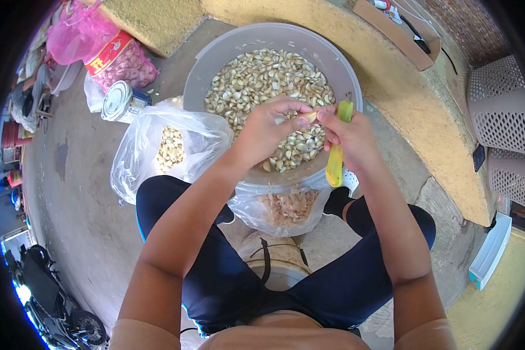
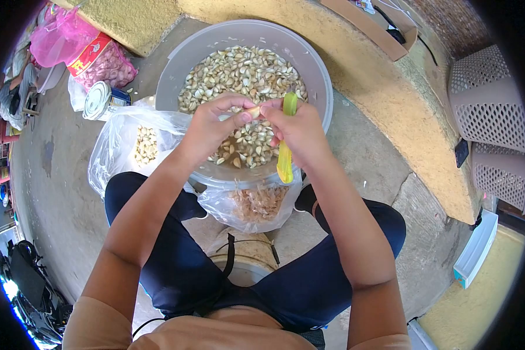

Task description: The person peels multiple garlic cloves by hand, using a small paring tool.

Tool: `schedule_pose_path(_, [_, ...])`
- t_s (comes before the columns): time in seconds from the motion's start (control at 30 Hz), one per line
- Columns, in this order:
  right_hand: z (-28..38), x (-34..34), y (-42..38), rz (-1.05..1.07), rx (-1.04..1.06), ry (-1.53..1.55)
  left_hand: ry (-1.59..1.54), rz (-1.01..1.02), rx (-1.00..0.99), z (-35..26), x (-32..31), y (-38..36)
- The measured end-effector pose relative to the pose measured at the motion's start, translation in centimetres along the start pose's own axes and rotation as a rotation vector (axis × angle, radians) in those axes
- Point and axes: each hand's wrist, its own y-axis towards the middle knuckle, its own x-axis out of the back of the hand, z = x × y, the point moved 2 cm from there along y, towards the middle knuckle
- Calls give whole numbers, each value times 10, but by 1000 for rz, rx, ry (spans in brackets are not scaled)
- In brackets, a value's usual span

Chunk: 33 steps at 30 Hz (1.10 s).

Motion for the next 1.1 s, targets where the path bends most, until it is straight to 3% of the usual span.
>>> schedule_pose_path(0.27, [4,0,1,46,-43,110,3,6,-57,0,-1,-1])
schedule_pose_path(0.37, [3,-6,-2,-19,-50,110,85,-22,-188,5,-3,-1])
schedule_pose_path(0.47, [4,-9,-3,2,-15,96,-164,2,47,-1,-6,-3])
schedule_pose_path(0.57, [1,-11,-1,6,-11,-79,-705,118,333,14,-4,-5])
schedule_pose_path(0.67, [-3,-13,-1,-48,20,-94,-679,2,418,19,-9,-3])
schedule_pose_path(0.87, [-4,-12,1,-46,21,-175,-237,-50,420,12,-14,-4])
schedule_pose_path(1.1, [-5,-12,2,-57,22,-105,-175,-39,409,12,-9,-4])
